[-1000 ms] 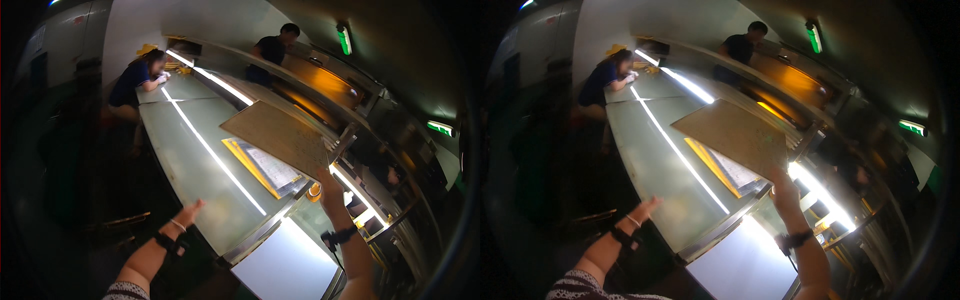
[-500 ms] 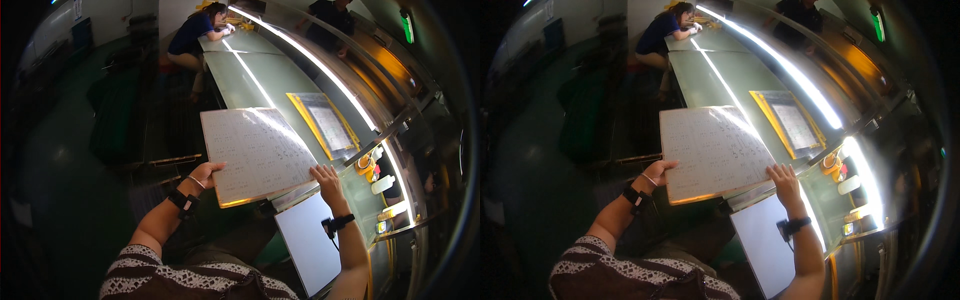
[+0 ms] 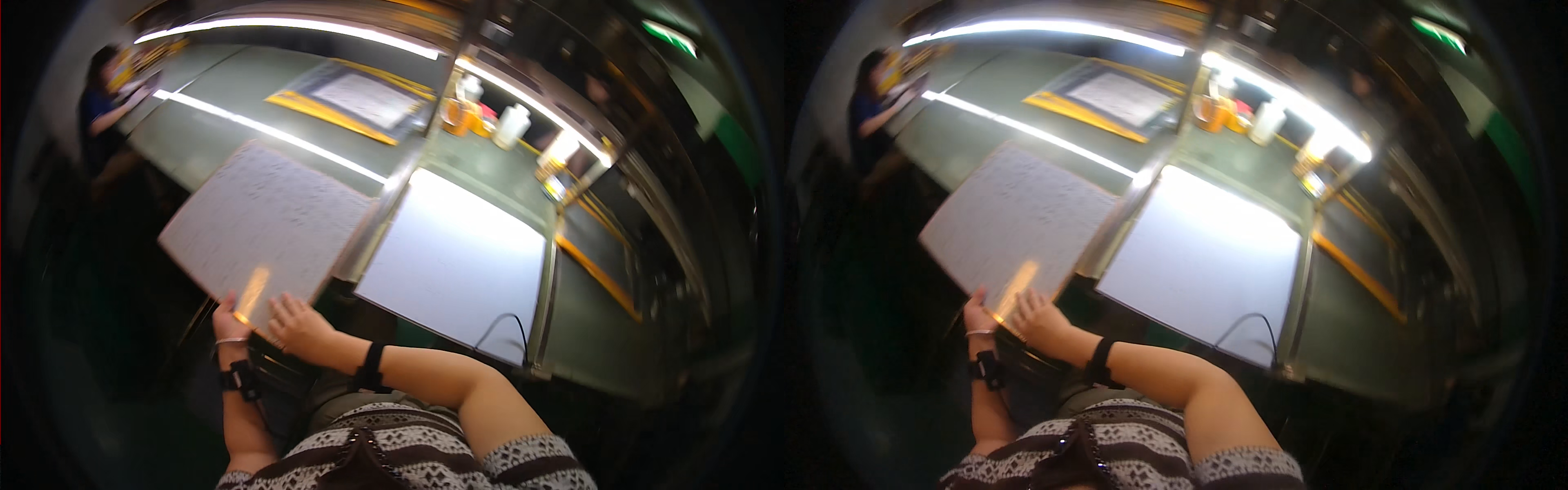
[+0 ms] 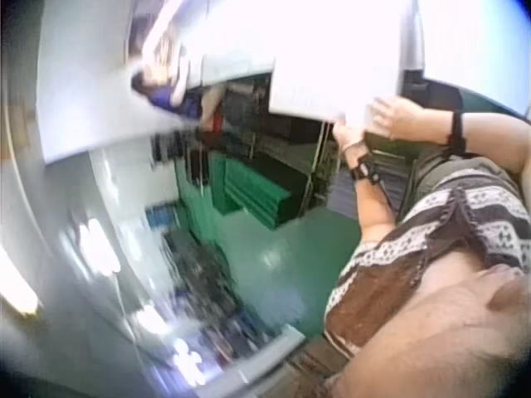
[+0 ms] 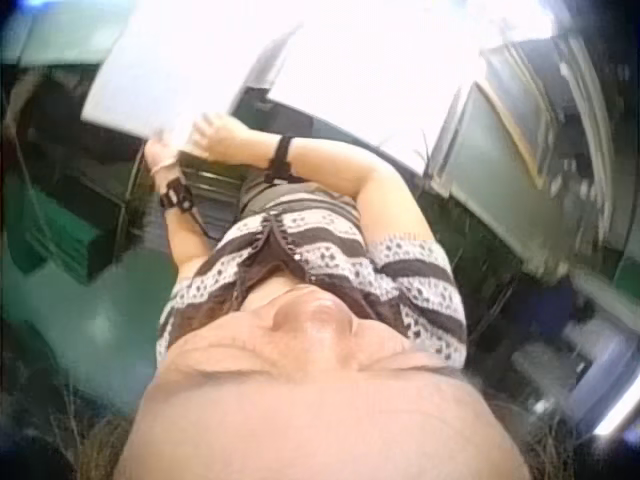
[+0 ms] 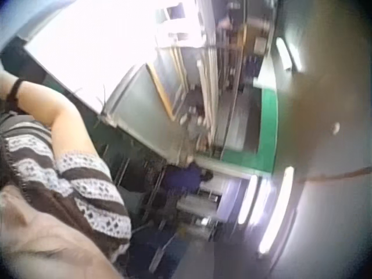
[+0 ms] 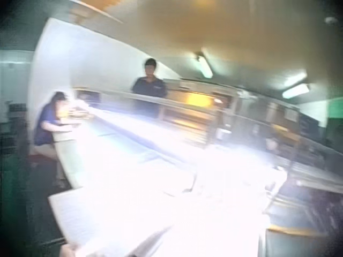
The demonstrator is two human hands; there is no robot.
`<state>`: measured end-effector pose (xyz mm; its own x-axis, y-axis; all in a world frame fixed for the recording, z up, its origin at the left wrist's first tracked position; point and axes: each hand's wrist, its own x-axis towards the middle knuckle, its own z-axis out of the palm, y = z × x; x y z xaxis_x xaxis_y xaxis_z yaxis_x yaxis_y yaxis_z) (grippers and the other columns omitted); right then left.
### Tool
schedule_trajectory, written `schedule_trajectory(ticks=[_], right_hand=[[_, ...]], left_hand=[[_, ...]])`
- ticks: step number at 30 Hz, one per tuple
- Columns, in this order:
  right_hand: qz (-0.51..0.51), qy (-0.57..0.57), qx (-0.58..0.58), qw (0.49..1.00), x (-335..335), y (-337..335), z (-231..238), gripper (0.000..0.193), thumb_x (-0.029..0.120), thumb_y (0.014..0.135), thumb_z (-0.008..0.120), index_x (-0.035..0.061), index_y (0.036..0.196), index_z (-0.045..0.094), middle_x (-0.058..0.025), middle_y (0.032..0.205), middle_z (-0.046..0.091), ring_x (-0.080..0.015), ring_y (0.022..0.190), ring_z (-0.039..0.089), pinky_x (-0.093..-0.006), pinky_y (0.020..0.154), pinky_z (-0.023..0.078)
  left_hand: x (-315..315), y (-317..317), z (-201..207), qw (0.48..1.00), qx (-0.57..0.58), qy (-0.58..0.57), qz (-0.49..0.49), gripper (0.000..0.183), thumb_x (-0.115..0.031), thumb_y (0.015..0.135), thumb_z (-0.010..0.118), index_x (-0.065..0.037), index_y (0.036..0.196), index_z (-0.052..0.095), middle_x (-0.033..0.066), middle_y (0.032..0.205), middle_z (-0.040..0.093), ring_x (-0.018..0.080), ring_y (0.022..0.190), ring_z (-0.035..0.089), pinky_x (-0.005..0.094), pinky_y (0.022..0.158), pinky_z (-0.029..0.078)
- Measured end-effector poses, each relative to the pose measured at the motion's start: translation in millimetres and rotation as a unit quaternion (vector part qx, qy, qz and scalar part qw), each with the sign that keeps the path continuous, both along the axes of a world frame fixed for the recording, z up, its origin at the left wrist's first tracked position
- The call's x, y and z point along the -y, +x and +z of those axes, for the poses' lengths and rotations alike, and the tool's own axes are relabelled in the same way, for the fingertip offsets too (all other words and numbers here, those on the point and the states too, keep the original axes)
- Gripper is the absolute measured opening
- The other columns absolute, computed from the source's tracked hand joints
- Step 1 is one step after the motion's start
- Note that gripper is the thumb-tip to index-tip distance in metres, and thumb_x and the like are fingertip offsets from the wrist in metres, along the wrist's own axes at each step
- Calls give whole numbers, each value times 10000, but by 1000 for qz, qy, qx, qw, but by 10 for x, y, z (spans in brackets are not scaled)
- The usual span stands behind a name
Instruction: Inspecting and aligning film sheets on glass panels at a backlit workstation and organizing them into a storage rack.
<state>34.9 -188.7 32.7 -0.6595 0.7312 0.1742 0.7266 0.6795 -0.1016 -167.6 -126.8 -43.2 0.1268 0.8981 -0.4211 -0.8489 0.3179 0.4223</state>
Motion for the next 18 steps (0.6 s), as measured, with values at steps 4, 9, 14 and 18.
schedule_trajectory(ticks=[4,9,14,18], right_hand=[[22,-45,-55,997,-82,7,-131,667,470,588,736,49,1075,562,-221,1283,465,-396,1173,436,-479,963,373],[8,-36,-55,998,-66,74,-111,751,464,537,779,71,1126,528,-196,1272,475,-403,1190,417,-477,969,370],[29,88,-104,990,-204,144,75,464,262,752,605,79,1169,511,-200,1244,490,-407,1177,446,-475,963,389],[52,164,-211,962,-716,132,989,314,131,744,539,62,1049,560,-110,1058,578,-285,1006,577,-363,784,493]], left_hand=[[-119,-178,-267,995,85,14,-44,449,-156,907,489,25,1305,387,184,1335,442,349,1239,405,503,1066,268],[-146,-99,-106,994,92,3,-59,458,-161,908,490,22,1313,380,186,1349,428,339,1257,387,495,1073,257],[-136,-102,282,999,-8,52,13,527,-273,930,480,10,1349,331,194,1387,373,339,1261,370,496,1073,250],[1,111,1298,919,82,356,-145,708,-551,896,410,-39,1375,310,165,1459,260,326,1315,287,505,1072,217]])
